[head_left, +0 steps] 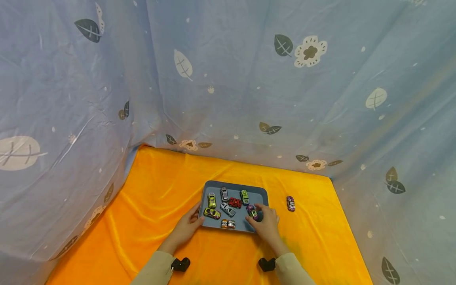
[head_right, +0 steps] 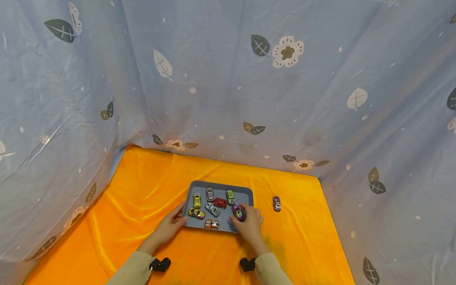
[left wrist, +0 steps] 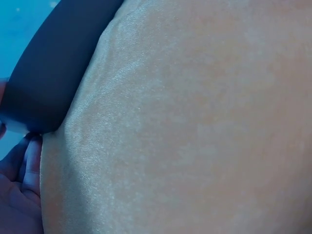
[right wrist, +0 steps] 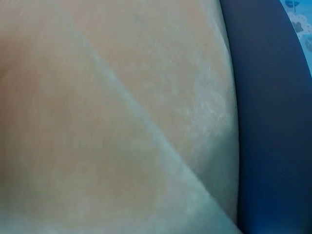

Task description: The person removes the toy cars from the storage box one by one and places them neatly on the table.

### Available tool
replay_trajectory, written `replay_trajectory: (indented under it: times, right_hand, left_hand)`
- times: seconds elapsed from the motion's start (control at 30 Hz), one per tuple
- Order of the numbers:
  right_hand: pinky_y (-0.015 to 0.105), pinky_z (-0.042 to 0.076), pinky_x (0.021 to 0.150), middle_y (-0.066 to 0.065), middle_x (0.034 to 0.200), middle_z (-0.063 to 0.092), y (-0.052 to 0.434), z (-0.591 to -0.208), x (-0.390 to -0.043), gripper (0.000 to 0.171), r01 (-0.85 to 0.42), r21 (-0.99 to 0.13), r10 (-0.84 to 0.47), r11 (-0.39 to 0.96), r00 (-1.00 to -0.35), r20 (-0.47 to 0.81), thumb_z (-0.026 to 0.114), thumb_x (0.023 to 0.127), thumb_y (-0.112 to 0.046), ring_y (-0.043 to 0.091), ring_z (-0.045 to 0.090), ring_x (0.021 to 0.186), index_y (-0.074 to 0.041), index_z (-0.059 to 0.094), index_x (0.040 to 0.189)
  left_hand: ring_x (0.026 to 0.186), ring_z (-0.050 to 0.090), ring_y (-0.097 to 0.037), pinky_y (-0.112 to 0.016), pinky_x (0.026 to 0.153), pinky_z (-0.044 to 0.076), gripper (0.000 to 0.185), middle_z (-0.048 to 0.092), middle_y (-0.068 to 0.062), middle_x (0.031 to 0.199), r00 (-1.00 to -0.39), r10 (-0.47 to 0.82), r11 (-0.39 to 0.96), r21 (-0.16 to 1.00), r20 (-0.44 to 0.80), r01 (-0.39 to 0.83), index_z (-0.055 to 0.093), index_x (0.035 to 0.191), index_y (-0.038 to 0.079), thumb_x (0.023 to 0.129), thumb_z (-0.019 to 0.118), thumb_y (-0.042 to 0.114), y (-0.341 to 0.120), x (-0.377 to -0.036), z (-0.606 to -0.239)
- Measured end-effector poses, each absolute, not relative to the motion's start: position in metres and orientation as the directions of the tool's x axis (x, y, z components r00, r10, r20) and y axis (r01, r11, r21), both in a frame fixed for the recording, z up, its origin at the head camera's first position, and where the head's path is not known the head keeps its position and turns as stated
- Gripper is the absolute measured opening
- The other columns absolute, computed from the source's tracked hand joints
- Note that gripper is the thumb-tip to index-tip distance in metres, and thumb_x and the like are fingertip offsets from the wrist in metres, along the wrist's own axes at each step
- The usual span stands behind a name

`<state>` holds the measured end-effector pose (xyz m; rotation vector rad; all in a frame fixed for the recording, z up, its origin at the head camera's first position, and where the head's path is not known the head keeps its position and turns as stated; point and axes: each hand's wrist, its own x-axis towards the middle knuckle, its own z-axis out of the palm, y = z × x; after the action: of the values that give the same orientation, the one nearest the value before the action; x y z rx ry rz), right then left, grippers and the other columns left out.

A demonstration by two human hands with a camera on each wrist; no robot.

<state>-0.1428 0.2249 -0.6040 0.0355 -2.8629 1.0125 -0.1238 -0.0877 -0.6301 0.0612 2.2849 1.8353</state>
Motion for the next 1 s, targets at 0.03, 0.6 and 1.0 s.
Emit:
replay_trajectory:
  times: [0.03, 0.6, 1.0]
  right_hand:
    - [0.046, 0.023, 0.088, 0.006, 0.11, 0.062, 0.224, -0.6039, -0.143, 0.059, -0.052, -0.61, 0.014, 0.791, -0.995, 0.103, 0.083, 0.076, -0.035, 0.028, 0.042, 0.104, -0.01, 0.062, 0.125]
    - [0.044, 0.028, 0.085, 0.0, 0.097, 0.06, 0.2171, -0.6041, -0.1459, 0.047, 0.04, -0.565, 0.071, 0.824, -0.997, 0.033, 0.081, 0.08, -0.029, 0.025, 0.04, 0.1, -0.014, 0.067, 0.122]
    - [0.043, 0.027, 0.085, 0.003, 0.103, 0.064, 0.2166, -0.606, -0.1449, 0.04, 0.024, -0.52, 0.059, 0.854, -0.997, 0.05, 0.081, 0.079, -0.032, 0.025, 0.041, 0.101, -0.014, 0.07, 0.113]
  left_hand:
    - [0.105, 0.059, -0.021, -0.038, 0.088, 0.049, 0.065, 0.057, -0.009, 0.126, -0.977, 0.163, 0.222, 0.97, -0.136, -0.098, 0.032, 0.153, 0.027, 0.096, 0.063, 0.027, -0.0878, -0.124, -0.6304]
    - [0.103, 0.059, -0.021, -0.037, 0.086, 0.049, 0.064, 0.056, -0.009, 0.125, -0.977, 0.171, 0.213, 0.973, -0.128, -0.09, 0.031, 0.153, 0.026, 0.096, 0.062, 0.026, -0.0894, -0.1237, -0.6302]
    - [0.103, 0.059, -0.022, -0.038, 0.087, 0.049, 0.064, 0.057, -0.011, 0.125, -0.984, 0.144, 0.225, 0.972, -0.105, -0.071, 0.034, 0.152, 0.024, 0.095, 0.064, 0.024, -0.0879, -0.1224, -0.6278]
